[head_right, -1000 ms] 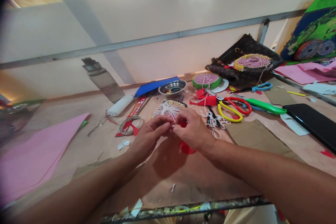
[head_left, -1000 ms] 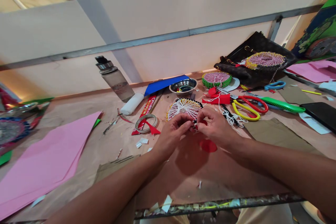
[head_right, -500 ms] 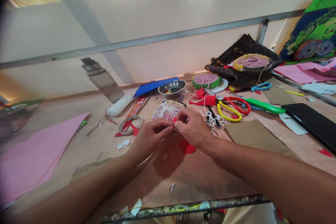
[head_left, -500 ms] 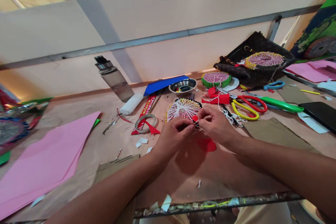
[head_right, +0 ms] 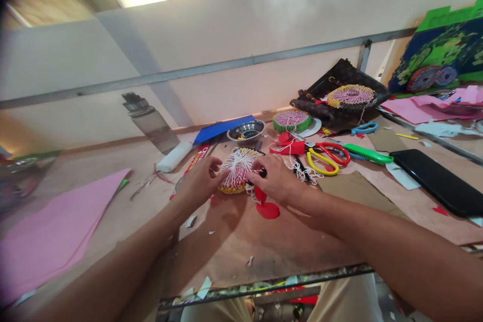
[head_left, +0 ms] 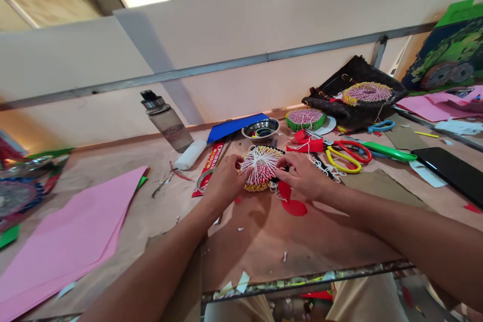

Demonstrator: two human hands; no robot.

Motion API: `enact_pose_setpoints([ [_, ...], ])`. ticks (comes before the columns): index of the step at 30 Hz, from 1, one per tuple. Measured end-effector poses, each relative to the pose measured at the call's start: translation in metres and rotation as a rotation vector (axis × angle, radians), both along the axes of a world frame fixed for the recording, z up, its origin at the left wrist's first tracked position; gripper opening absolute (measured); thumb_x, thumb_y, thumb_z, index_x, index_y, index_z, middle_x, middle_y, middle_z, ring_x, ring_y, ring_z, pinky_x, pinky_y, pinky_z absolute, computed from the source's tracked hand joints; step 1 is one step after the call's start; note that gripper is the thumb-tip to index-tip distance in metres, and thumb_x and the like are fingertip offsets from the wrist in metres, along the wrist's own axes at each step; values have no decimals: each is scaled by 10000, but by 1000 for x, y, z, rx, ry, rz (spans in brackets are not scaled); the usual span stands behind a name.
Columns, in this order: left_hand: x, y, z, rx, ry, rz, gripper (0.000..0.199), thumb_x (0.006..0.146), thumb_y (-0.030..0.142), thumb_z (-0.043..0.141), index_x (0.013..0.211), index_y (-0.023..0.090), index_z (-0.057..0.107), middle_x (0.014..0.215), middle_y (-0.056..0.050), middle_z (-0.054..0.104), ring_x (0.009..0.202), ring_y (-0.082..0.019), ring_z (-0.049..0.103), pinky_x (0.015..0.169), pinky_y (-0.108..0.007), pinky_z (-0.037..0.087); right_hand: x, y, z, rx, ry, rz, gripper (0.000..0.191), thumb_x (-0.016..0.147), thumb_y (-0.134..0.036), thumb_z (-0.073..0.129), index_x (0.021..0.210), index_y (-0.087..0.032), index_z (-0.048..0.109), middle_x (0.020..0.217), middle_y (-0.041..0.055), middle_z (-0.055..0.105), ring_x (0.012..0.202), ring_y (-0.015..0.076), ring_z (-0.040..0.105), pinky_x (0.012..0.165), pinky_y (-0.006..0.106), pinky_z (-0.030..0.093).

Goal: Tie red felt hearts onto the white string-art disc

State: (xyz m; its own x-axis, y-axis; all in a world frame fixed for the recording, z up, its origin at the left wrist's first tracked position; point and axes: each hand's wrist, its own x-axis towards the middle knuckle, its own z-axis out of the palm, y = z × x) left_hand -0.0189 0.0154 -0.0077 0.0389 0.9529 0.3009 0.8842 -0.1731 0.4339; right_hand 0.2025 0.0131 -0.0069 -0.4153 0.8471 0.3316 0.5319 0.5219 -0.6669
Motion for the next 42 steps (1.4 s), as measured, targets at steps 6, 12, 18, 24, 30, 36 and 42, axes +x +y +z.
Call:
enact_pose_setpoints([
  [6, -4, 4, -15, -139, 91, -5, 505, 766, 512, 583, 1122, 162, 511, 1078, -166, 622, 942, -293, 607, 755, -360, 446, 2, -15, -13, 151, -341, -14, 476, 662, -482, 678, 1000, -173, 546, 1071, 100, 517, 999, 236, 448, 836, 366, 374],
  [12, -2, 13, -21, -189, -161, -31, 614, 691, 485, 678, 1173, 161, 478, 1047, -142, 635, 913, -265, 626, 734, -329, 468, 6, -3, -11, 92, -323, -97, 287, 704, -96, 525, 985, -156, 530, 1018, 82, 528, 932, 174, 491, 800, 287, 388],
  [18, 0, 17, -20, -195, -272, 37, 632, 678, 464, 695, 1176, 138, 483, 1040, -155, 633, 871, -256, 636, 672, -312, 474, 16, -9, 6, 4, -422, -40, 91, 728, -256, 599, 762, -175, 575, 837, 52, 572, 747, 159, 521, 636, 260, 368],
  [24, -2, 20, -18, -310, -432, 48, 512, 753, 485, 620, 1125, 152, 504, 962, -138, 682, 837, -246, 660, 651, -302, 472, 18, -35, -3, -177, -495, 21, 208, 628, -188, 657, 818, -194, 575, 720, 9, 587, 584, 121, 486, 495, 226, 284],
  [30, -2, 23, -17, -377, -512, 33, 537, 654, 438, 728, 1047, 133, 527, 964, -153, 691, 795, -234, 674, 614, -286, 496, 22, -40, 6, -271, -470, 88, 144, 651, -148, 578, 787, -194, 595, 671, 1, 603, 575, 118, 499, 479, 217, 297],
  [36, -1, 25, -22, -353, -544, 45, 526, 658, 471, 706, 1033, 142, 539, 892, -112, 695, 737, -221, 666, 587, -277, 479, 17, -14, 42, -130, -430, 11, 155, 700, -173, 580, 849, -184, 622, 734, 15, 632, 632, 125, 541, 538, 226, 354],
  [42, -4, 29, -12, -207, -577, 102, 405, 604, 426, 735, 867, 152, 596, 807, -93, 655, 696, -221, 613, 579, -286, 426, -3, 25, 39, 97, -404, -191, 288, 738, -221, 645, 1006, -133, 589, 1039, 126, 612, 937, 210, 553, 771, 312, 418],
])
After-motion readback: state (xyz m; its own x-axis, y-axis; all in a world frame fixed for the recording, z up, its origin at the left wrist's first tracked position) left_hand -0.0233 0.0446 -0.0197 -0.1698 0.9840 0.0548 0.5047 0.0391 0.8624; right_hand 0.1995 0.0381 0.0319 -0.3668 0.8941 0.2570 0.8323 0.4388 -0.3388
